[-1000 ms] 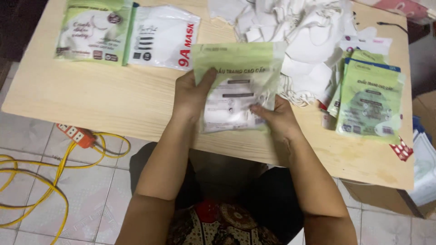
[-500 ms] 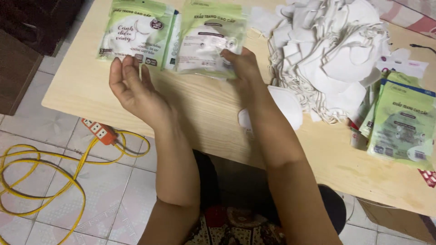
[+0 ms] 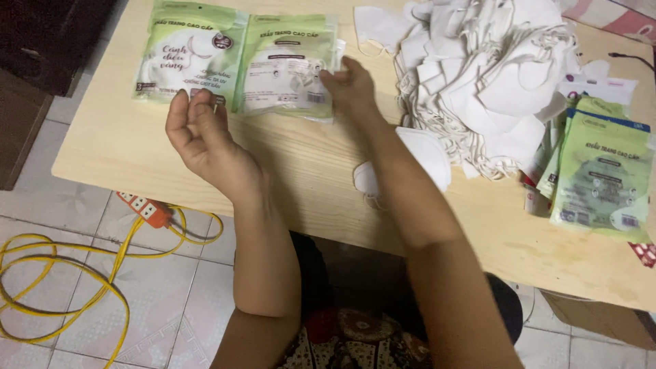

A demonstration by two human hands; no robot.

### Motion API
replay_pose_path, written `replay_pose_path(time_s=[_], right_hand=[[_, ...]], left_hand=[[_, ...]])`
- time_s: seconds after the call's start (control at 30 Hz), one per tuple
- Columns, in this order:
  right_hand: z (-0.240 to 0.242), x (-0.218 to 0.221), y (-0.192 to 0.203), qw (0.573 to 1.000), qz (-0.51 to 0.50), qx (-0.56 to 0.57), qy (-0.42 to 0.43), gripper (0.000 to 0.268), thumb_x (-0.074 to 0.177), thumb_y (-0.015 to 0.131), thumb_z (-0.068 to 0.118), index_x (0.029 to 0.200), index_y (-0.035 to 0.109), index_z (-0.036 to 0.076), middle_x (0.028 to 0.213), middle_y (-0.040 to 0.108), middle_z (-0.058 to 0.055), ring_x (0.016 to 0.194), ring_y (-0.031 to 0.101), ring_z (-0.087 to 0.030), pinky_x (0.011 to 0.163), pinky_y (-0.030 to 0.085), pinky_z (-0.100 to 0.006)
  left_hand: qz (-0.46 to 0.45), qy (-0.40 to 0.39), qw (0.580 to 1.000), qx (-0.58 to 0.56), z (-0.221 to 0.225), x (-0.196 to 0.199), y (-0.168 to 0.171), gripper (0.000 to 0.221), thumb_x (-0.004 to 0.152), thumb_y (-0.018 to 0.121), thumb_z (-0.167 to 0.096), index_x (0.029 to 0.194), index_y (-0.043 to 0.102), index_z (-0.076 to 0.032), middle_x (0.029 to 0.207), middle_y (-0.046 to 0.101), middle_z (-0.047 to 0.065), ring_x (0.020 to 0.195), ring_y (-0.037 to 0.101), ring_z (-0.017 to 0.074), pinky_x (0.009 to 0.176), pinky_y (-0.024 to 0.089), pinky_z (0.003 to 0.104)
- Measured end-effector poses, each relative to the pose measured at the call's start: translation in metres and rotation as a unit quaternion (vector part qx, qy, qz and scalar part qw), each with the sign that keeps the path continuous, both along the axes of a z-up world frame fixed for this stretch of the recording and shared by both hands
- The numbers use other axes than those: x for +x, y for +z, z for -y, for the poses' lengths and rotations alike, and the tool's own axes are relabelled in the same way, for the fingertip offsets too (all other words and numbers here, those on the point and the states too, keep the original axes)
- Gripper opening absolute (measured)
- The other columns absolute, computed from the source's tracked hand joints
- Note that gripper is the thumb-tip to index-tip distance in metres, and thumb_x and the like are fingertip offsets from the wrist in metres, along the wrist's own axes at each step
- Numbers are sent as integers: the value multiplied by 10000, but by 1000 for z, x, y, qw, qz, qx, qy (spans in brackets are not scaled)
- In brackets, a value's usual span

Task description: Manually packaging face masks into plastic bags on a production table

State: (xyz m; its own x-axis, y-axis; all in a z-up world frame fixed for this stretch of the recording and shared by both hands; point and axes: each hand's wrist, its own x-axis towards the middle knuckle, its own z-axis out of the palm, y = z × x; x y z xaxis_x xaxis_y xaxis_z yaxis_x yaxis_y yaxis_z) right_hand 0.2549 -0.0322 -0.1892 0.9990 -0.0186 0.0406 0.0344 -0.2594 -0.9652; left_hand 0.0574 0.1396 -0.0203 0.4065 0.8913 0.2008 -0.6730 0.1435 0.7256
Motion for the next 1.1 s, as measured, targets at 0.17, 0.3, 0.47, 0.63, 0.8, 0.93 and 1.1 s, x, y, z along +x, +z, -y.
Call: replay_pose_path(time_s=[0.17,0.3,0.47,0.63,0.8,0.93,1.1], right_hand=[[99,-118,128,968,199,-148,21,292,927,837,100,1203,740,91,973,747,-157,825,760,-320,661,641,-382],[177,-191,152,950,50,-309,15,300,923,803,208,1213,753,149,1059,729,-101,936,735,-317,739,621,-408],[194,-218,137,925,52,-374,33,443,885,827,294,1278,721,118,1128,691,-152,1014,707,-362,831,603,-461],[192,-220,120,885,61,-462,10,645,819,863,348,1363,627,94,1248,599,-147,1146,639,-393,895,588,-529],[188,-217,117,937,36,-347,-17,821,746,923,192,1418,480,29,1268,508,-208,1161,620,-476,962,559,-578],[179,-219,108,956,14,-291,-18,815,808,863,129,1486,415,52,1240,546,-210,1186,625,-463,1013,541,-556],[177,-190,87,874,176,-453,6,447,943,704,345,1353,648,175,1134,721,-87,1087,695,-309,920,564,-451]], left_hand=[[5,-54,998,18,30,8,-2,205,1020,641,-10,1217,630,-70,1002,676,78,987,678,124,908,521,226],[-42,-167,979,108,63,6,-10,195,1019,641,-16,1198,647,-92,954,660,43,944,646,93,894,531,243],[-106,-292,925,219,105,2,-31,208,987,641,17,1148,693,-104,881,713,73,856,691,133,823,566,301],[-180,-339,878,287,129,-6,-46,175,974,677,-37,1099,741,-141,857,753,63,808,729,138,777,586,309],[-185,-364,860,305,137,5,-68,157,951,687,0,1066,750,-86,817,735,99,746,696,157,733,579,328],[-179,-375,855,310,132,0,-53,161,946,685,20,1070,745,-63,815,732,132,756,722,187,739,599,334],[-152,-336,874,317,118,2,-48,139,1003,640,-7,1076,736,-75,782,701,101,775,674,156,766,569,318]])
